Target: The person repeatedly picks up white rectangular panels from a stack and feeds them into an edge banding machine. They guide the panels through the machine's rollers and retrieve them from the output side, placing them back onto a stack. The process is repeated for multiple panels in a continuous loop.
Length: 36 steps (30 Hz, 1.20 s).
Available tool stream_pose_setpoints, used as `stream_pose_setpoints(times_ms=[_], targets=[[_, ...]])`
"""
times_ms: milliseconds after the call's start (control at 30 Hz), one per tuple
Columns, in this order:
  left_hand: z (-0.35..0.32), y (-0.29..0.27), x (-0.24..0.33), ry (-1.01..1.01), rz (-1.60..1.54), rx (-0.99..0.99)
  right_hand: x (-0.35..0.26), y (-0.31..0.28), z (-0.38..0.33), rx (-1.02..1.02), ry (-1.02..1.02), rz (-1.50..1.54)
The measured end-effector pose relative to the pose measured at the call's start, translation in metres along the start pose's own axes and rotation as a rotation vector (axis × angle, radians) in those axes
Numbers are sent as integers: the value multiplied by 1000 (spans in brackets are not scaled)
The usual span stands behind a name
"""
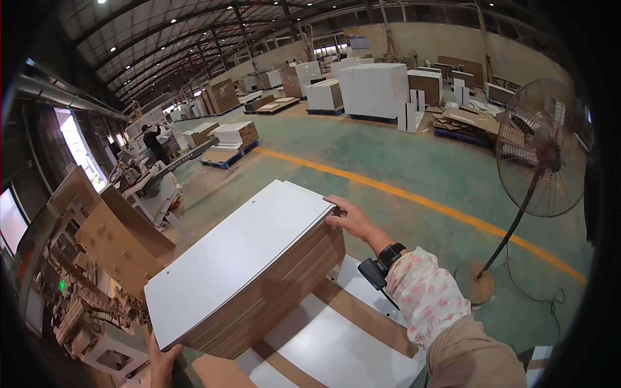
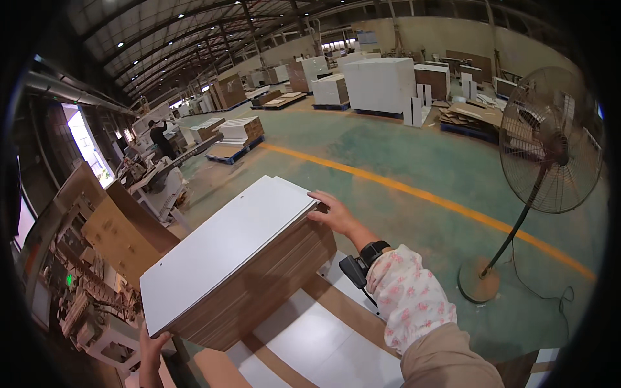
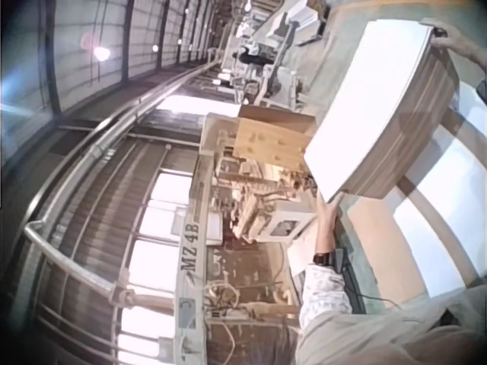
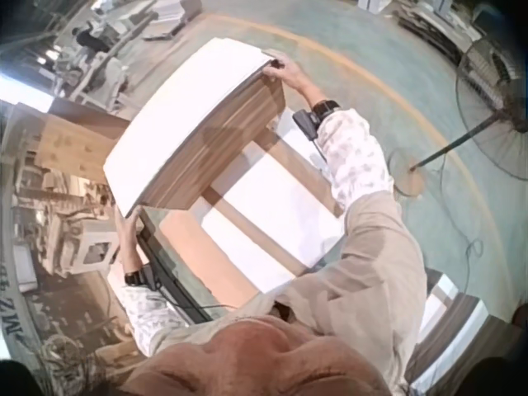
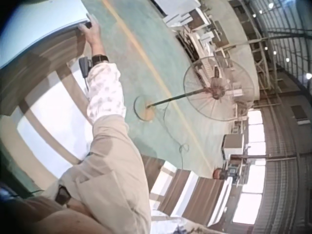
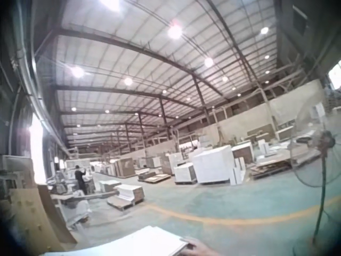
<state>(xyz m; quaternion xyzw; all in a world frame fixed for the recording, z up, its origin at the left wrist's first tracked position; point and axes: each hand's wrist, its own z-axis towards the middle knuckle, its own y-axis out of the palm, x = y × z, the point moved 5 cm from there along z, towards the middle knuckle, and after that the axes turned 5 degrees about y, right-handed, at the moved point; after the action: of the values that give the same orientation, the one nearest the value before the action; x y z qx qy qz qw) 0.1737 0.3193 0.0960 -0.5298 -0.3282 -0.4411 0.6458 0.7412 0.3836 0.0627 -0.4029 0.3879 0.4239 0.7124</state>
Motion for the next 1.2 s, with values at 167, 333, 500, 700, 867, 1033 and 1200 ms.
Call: stream_pose_setpoints(times_ms=[167,333,500,700,867,1033,1200], targets=[[7,18,12,132,175,44,-3,-4,4,57,-38,106],[14,32,16,26,214,49,11,-13,10,175,-34,45],[5,40,18,80,199,120,14,-10,10,201,-5,97],[-7,44,-3,79,163,401,12,-6,4,207,-2,248],[-10,50,-6,139,47,421,16,-10,4,130,2,367],[-18,53,-7,221,11,481,14,-11,2,86,81,366],[-12,55,-18,116,-40,489,14,-13,4,154,44,343]])
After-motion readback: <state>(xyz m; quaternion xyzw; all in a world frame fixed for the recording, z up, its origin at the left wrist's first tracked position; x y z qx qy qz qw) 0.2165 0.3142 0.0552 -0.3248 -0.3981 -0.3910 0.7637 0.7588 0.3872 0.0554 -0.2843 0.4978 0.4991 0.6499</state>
